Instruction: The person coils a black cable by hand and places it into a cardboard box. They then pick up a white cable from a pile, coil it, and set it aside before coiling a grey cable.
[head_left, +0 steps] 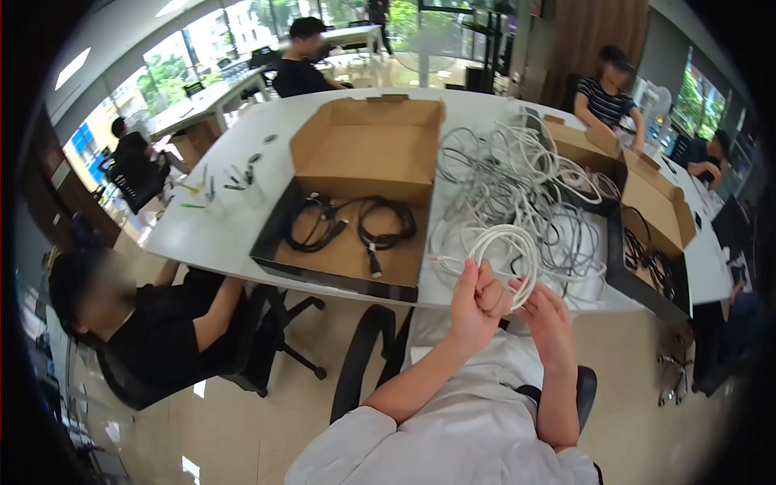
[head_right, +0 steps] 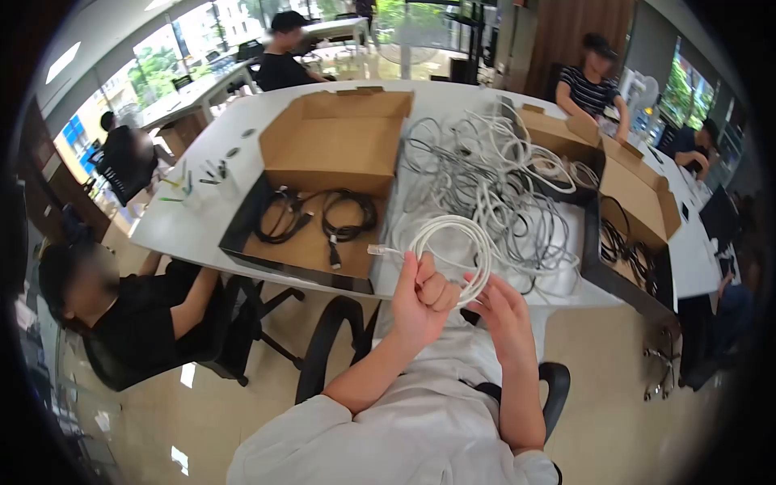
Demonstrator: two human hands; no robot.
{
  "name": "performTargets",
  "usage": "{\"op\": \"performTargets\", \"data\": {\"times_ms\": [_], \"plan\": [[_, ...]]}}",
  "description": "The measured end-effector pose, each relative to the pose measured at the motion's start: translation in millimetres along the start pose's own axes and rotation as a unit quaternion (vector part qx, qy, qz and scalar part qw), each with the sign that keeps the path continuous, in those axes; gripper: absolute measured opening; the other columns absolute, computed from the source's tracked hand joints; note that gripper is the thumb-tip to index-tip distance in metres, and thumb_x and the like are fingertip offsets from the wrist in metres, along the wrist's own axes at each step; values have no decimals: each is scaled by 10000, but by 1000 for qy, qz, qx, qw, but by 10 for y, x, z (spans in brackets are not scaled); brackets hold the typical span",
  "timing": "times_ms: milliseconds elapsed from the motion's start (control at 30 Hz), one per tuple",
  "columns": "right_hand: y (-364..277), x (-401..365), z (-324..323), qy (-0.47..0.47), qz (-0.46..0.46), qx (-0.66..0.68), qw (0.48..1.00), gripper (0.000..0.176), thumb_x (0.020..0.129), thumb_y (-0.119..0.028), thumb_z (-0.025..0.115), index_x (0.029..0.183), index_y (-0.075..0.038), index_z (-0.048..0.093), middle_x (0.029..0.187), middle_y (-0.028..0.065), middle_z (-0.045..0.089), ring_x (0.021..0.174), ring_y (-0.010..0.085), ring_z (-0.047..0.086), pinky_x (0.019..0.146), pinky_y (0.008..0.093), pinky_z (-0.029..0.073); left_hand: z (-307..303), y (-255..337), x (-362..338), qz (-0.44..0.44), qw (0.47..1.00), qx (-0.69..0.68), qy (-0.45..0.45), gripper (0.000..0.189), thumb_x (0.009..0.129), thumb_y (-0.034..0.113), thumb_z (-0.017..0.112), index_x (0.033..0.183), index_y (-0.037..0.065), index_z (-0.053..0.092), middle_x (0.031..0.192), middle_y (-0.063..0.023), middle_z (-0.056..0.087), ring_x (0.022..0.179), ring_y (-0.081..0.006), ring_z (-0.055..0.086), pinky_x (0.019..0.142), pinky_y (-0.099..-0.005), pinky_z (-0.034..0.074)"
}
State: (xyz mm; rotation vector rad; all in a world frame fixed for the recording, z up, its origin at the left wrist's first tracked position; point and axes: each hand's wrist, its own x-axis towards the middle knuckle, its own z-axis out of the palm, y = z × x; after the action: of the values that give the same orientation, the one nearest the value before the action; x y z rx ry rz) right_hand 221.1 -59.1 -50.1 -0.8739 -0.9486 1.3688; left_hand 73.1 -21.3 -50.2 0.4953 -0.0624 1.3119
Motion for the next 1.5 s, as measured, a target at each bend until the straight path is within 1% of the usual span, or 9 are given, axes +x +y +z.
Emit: {"op": "performTargets", "data": {"times_ms": [233,400,633,767,967,1067,1233,1367,1500], "plan": [[-256,-70,11,-10,5,154,988,589,878,-60,559,1403,-11,296,1279,257,518,1158,310,548,984,387,426,-72,-65,-81,-36,998,39,-13,437,1018,446,274,678,171,268,459,68,166,418,-82,106,445,-286,146],[-245,-139,225,40,-21,82,996,694,773,6,672,1385,-37,345,1035,38,537,953,116,516,866,268,414,-99,-145,-123,-15,995,100,-15,466,999,461,347,658,151,279,459,62,183,411,-81,119,436,-287,150],[-147,-127,86,60,-37,-8,998,643,747,83,646,1327,-61,407,888,-31,452,855,61,470,754,221,421,-45,-402,-224,35,956,281,-73,523,981,495,375,614,131,294,471,42,240,427,-82,195,440,-279,153],[-163,-166,-10,27,-31,-7,999,690,759,109,582,1386,-73,356,1029,23,498,985,102,490,835,245,429,-62,-550,-316,125,898,398,-143,570,970,506,399,573,117,271,482,24,263,445,-96,239,447,-278,169],[-92,-197,-286,-55,-22,-37,998,729,840,72,548,1468,-59,202,1311,114,442,1206,171,451,972,286,409,-104,-569,-287,132,902,386,-137,581,970,487,405,556,96,287,476,18,298,445,-98,263,439,-277,194],[-55,-232,-346,-72,-74,-104,989,573,889,10,549,1409,-17,310,1223,145,550,1097,167,555,889,287,468,-93,-539,-266,157,862,452,-169,569,968,464,417,553,88,317,478,16,313,443,-98,284,431,-287,217],[-244,-281,-383,5,-34,-339,940,191,903,-79,564,1053,38,585,771,105,677,708,152,665,671,280,527,-101,-512,-152,193,782,542,-240,476,938,357,460,573,64,380,498,-40,372,420,-175,359,417,-314,266],[-326,-319,-300,39,-40,-413,909,164,890,-122,586,845,21,652,633,85,657,561,154,638,569,268,499,-69,-484,-89,263,720,575,-284,229,838,141,546,636,35,533,564,-101,495,469,-266,480,444,-370,356],[-373,-357,-258,29,-19,-442,897,163,872,-142,615,804,-2,662,574,78,622,499,148,586,506,289,441,-185,-476,-50,301,703,598,-241,298,877,210,502,629,46,491,550,-88,466,453,-249,444,438,-363,331]]}}
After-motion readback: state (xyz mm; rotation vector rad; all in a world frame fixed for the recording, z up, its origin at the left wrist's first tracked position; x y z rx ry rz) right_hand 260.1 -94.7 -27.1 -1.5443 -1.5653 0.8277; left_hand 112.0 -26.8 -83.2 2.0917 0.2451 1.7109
